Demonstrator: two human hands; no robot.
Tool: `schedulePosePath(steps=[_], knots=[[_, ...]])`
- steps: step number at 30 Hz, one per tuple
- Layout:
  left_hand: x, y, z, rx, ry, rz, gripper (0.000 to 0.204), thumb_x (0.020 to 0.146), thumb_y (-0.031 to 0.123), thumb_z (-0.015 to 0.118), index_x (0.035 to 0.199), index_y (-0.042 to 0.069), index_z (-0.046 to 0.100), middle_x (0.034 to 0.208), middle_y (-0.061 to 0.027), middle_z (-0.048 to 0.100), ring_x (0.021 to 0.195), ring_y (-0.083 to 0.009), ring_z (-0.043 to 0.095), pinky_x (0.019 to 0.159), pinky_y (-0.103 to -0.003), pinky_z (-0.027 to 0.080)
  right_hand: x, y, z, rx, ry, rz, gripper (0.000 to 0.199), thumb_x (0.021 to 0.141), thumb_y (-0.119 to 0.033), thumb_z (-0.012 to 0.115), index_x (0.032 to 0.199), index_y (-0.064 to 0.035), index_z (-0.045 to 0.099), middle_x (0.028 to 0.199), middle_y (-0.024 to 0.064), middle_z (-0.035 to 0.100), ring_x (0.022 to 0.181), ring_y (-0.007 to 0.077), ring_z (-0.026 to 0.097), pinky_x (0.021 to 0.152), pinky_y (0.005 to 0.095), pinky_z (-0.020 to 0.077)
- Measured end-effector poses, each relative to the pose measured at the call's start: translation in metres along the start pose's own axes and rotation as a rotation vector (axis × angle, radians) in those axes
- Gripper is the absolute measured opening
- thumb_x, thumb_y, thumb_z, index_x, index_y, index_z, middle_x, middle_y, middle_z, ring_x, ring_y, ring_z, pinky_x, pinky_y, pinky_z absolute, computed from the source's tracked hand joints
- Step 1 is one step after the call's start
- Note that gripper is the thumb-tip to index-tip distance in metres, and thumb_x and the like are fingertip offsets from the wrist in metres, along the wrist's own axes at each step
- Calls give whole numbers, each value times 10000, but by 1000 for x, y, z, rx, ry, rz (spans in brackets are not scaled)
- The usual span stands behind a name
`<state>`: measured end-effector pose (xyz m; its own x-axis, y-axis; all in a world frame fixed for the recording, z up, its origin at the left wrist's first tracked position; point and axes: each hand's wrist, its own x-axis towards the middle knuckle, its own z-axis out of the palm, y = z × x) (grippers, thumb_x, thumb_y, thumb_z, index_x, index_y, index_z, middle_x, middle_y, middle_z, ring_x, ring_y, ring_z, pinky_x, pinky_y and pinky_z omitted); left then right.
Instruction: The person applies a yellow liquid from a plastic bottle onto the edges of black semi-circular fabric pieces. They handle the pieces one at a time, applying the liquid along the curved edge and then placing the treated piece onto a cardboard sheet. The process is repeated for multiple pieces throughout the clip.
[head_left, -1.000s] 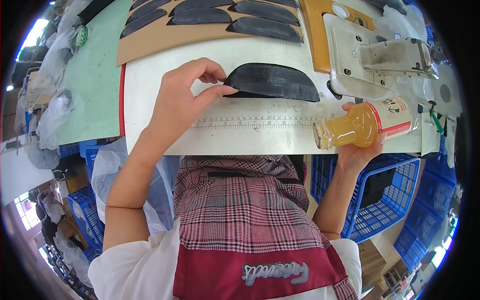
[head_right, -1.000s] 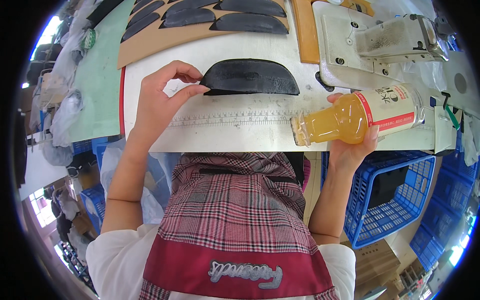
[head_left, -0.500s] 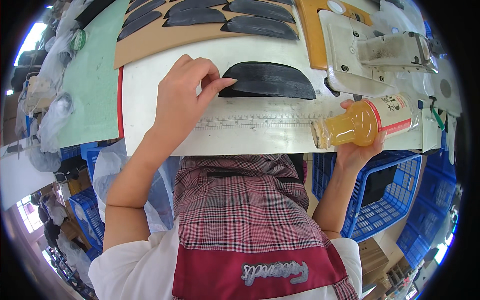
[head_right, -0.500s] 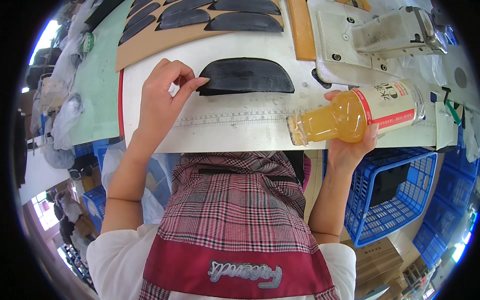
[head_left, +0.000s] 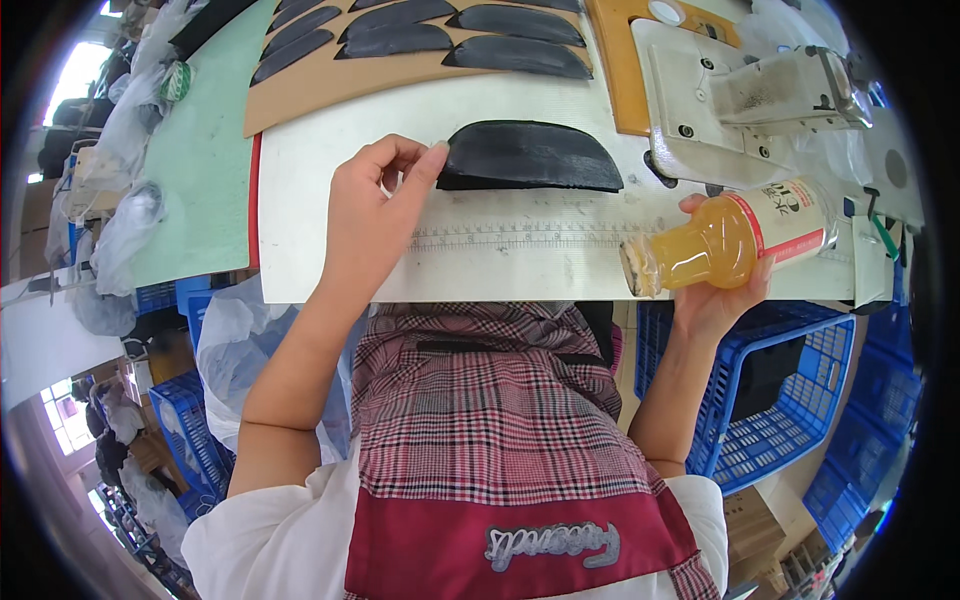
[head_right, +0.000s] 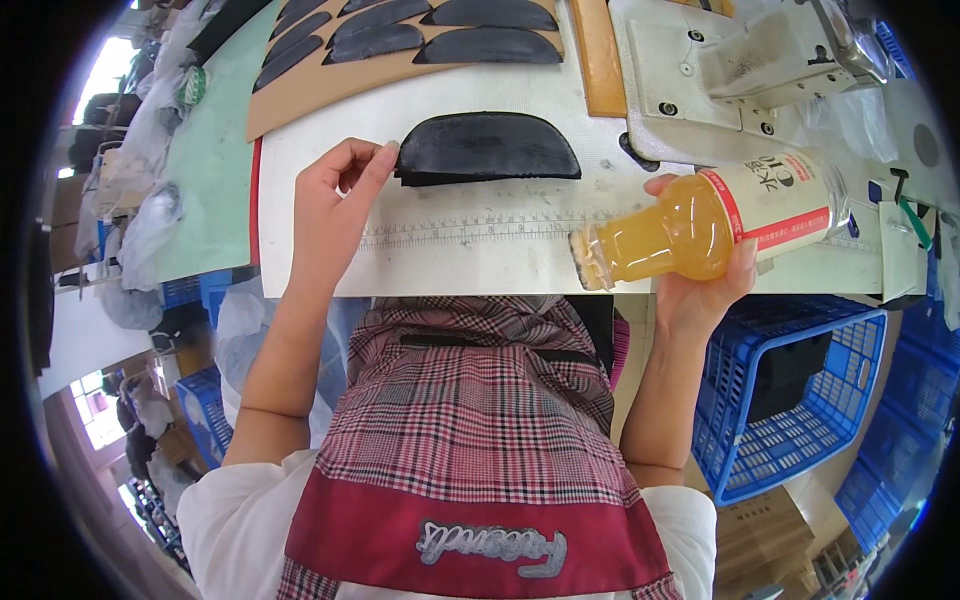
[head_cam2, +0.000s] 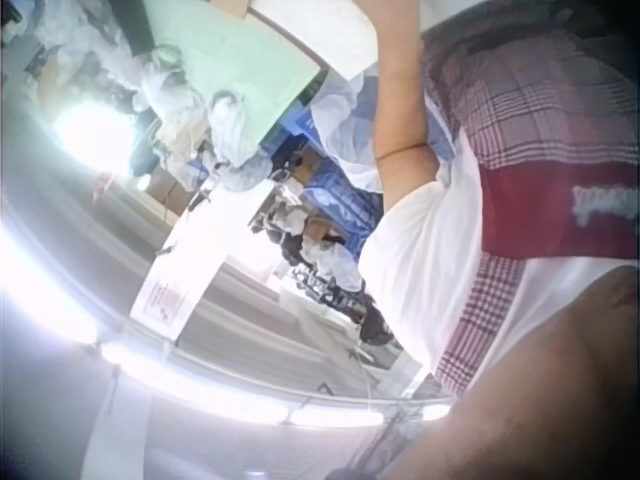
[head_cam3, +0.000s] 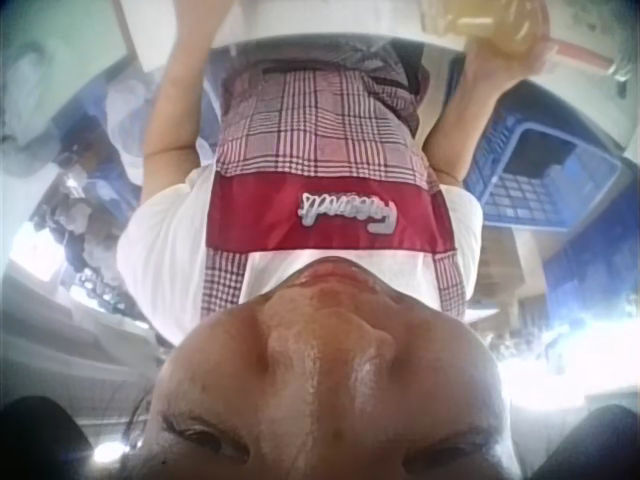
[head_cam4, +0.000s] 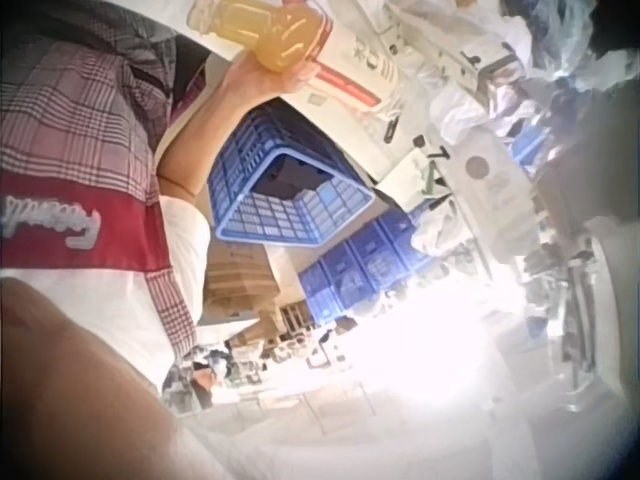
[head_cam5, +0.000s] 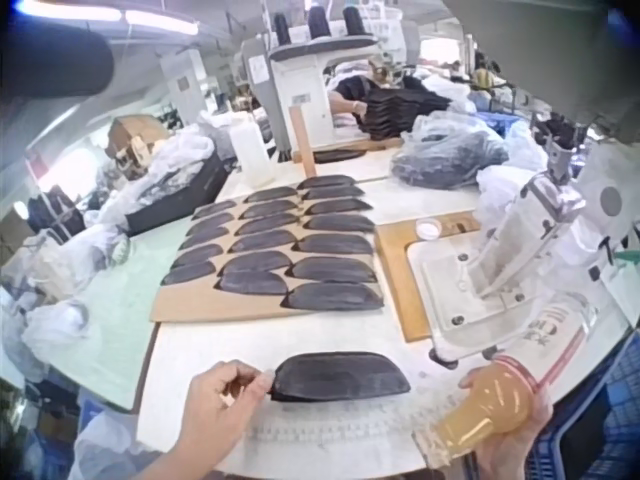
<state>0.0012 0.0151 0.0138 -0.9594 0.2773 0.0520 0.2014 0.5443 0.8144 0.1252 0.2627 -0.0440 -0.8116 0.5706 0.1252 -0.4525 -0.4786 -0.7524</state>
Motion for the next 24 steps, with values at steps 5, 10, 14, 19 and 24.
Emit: schedulePosePath(steps=[5,10,14,19,24], knots=[[-2,6,-1,51,59,249,135,778,114,595,739,-5,545,721,-31,542,590,-108,384,523,-228,320,-1,-1,4,-45,-8,-17,666,770,-524,485,1132,32,434,978,132,540,901,295,525,710,320,475],[-3,25,4,43,-9,501,74,801,55,554,798,-8,515,783,-51,566,667,-129,498,644,-223,398,-2,-3,8,-53,20,8,683,721,-554,525,1109,3,448,950,137,561,899,289,550,757,338,451],[-5,35,9,-325,-180,190,105,865,86,476,906,-11,475,894,-97,576,792,-159,553,776,-260,432,-2,-4,7,-24,24,15,684,726,-556,513,1116,1,445,947,137,561,900,288,549,742,340,457],[19,43,8,-874,-466,-110,264,921,175,362,1053,-32,458,1033,-159,560,952,-224,559,874,-369,439,-8,-8,3,7,-45,86,697,734,-551,506,1125,23,438,1007,165,540,893,302,541,754,340,453],[35,63,15,-1109,-572,-142,283,908,178,381,1057,-42,478,1023,-168,568,936,-245,566,865,-385,450,-17,-10,23,-20,-114,213,752,644,-584,579,1112,-9,450,1104,284,485,881,233,566,711,277,469]])
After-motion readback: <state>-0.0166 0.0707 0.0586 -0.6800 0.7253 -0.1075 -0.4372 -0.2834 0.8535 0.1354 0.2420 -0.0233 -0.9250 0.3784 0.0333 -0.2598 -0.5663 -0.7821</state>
